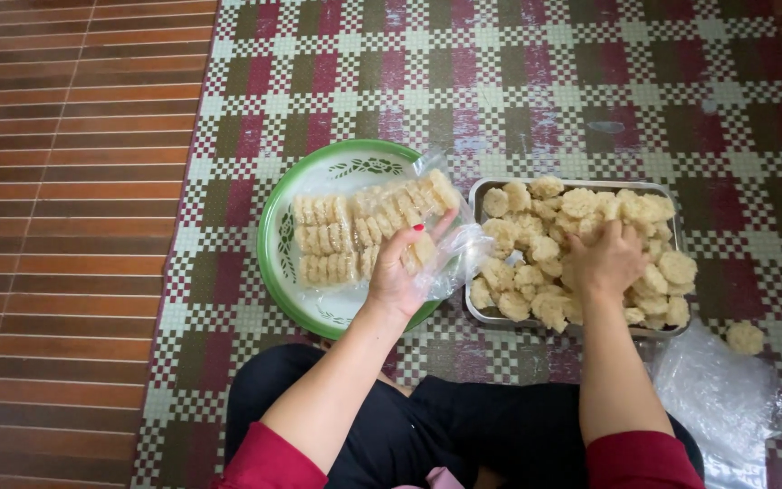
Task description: Pack small snack items into plastic bags from a tray while sitting on the floor
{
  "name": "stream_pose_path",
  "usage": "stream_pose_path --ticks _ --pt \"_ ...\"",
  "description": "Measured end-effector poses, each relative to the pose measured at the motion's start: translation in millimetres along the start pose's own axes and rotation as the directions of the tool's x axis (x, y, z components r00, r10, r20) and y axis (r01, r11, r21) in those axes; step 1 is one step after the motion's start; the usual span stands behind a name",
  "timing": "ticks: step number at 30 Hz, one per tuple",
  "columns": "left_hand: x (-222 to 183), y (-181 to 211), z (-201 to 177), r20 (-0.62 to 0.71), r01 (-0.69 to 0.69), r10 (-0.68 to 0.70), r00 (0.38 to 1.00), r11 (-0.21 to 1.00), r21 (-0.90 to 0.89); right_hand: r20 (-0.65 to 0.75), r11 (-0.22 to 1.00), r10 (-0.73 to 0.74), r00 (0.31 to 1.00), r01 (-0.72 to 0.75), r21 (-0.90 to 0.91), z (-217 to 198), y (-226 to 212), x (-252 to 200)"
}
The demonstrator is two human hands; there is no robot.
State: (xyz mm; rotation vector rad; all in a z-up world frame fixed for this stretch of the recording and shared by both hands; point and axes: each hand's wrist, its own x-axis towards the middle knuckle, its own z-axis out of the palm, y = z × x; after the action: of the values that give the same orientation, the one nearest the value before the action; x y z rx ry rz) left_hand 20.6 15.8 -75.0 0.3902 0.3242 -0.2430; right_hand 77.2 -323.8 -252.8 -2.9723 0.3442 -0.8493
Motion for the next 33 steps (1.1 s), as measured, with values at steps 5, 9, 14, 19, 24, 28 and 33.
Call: stream_pose_path --ticks 5,9,14,19,24,28,33 --pt "-4 5 10 0.013 0.007 -0.008 1.000 0.999 0.038 0.001 0.999 0.037 0.999 -0.037 0.022 24 22 -1" --pt "-5 7 10 0.009 -0.019 0.019 1.000 1.000 -0.004 0.269 0.922 0.289 0.919 -0.342 0.180 -4 31 7" --pt "-4 11 12 -0.009 -0.039 0.038 0.999 0.996 -0.086 0.432 0.494 0.264 0.862 -0.506 0.707 -109 -31 23" --pt "-5 10 6 0.009 -0.046 0.046 0.999 0.997 -0.060 0.497 -0.095 0.028 0.867 -0.492 0.865 -211 -106 27" --pt "-10 11 15 0.025 -0.034 0.034 0.999 0.999 0.014 0.330 0.220 -0.145 0.933 -0.295 0.930 -253 -156 1" --pt "-27 7 36 0.000 -0.073 0.073 0.997 0.996 0.058 -0.067 0.473 -0.199 0.978 0.156 0.867 -239 -173 -7" --pt "-12 -8 32 0.113 -0.303 0.305 0.946 0.952 -0.040 -0.436 0.599 -0.227 0.871 0.477 0.643 -254 -193 -7"
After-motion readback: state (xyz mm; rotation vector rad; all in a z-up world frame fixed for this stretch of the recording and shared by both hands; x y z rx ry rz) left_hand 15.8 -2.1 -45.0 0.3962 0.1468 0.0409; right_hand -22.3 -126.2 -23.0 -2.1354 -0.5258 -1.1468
